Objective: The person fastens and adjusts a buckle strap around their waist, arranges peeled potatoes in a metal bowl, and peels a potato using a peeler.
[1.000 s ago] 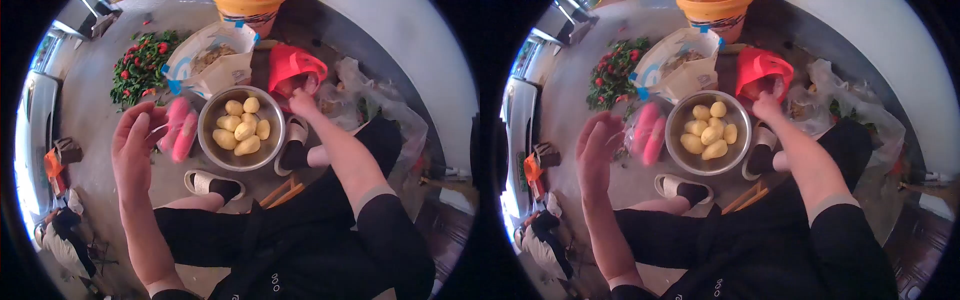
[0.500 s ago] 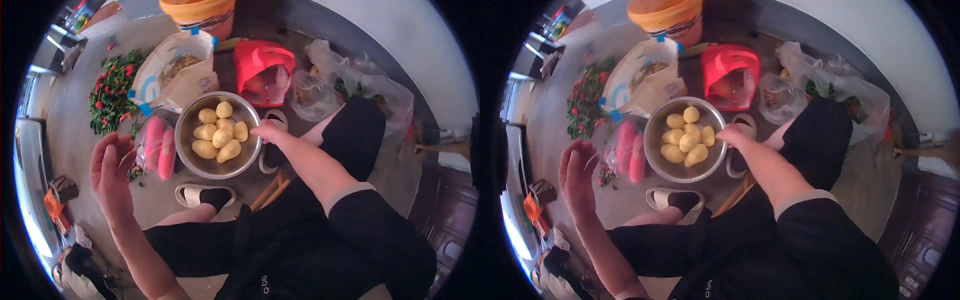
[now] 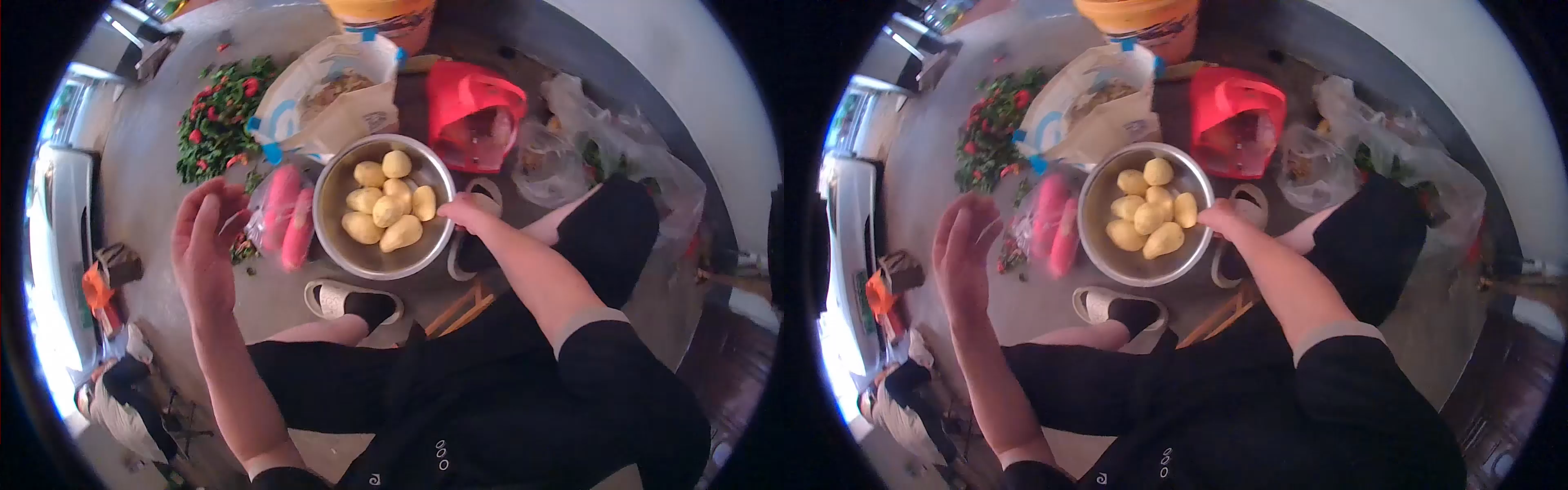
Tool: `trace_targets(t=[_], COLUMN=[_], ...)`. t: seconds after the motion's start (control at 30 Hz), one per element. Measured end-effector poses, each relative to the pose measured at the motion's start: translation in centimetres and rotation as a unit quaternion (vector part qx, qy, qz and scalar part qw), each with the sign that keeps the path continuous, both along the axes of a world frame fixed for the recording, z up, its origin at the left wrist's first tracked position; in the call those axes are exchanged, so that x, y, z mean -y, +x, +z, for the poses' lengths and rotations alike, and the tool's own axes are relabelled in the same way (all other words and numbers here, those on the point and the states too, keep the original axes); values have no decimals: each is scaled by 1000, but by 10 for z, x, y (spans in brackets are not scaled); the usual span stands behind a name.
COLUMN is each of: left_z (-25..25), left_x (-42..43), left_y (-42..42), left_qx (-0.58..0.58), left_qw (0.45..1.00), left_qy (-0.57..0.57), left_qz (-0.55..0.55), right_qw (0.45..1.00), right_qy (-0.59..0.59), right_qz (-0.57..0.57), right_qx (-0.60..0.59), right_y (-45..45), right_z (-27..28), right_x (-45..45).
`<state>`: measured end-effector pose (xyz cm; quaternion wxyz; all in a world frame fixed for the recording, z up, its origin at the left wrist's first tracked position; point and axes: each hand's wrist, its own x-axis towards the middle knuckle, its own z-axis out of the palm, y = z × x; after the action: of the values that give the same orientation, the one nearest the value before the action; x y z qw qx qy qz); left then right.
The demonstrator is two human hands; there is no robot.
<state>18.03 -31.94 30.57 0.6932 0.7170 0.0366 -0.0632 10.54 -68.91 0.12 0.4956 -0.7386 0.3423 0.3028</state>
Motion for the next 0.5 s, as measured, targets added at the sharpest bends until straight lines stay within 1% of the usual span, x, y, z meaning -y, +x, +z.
trace_targets(t=[0.03,0.07,0.1,0.13,0.17,0.2,0.23,0.3,0.37,0.4,0.5], left_z=[0,1,3,4,4,6,8,9,10,12,12], left_x=[-2,0,-1,-4,-7,-10,-13,-19,-27,-27,-28], left_y=[0,0,-1,-1,1,1,2,4,3,3,8], left_qx=[1,4,7,10,15,20,26,36,38,42,41], left_qw=[1000,1000,1000,999,997,995,991,976,975,973,970], left_qy=[-7,-13,-17,-36,-57,-79,-115,-190,-185,-188,-195], left_qz=[3,9,17,30,43,53,70,98,117,127,141], right_qw=[1000,996,998,997,998,996,998,998,997,995,993], right_qy=[-11,-70,-35,-38,-41,-66,-33,29,67,84,76], right_qz=[23,48,31,39,27,60,45,8,-30,-53,-87], right_qx=[12,35,43,62,49,24,35,51,20,3,-11], right_y=[-1,-3,-5,-6,-4,-1,-1,-6,-7,-7,-8], right_z=[1,2,-24,-9,-17,30,12,-65,-114,-130,-156], right_x=[0,-1,3,0,1,-4,-5,19,34,38,44])
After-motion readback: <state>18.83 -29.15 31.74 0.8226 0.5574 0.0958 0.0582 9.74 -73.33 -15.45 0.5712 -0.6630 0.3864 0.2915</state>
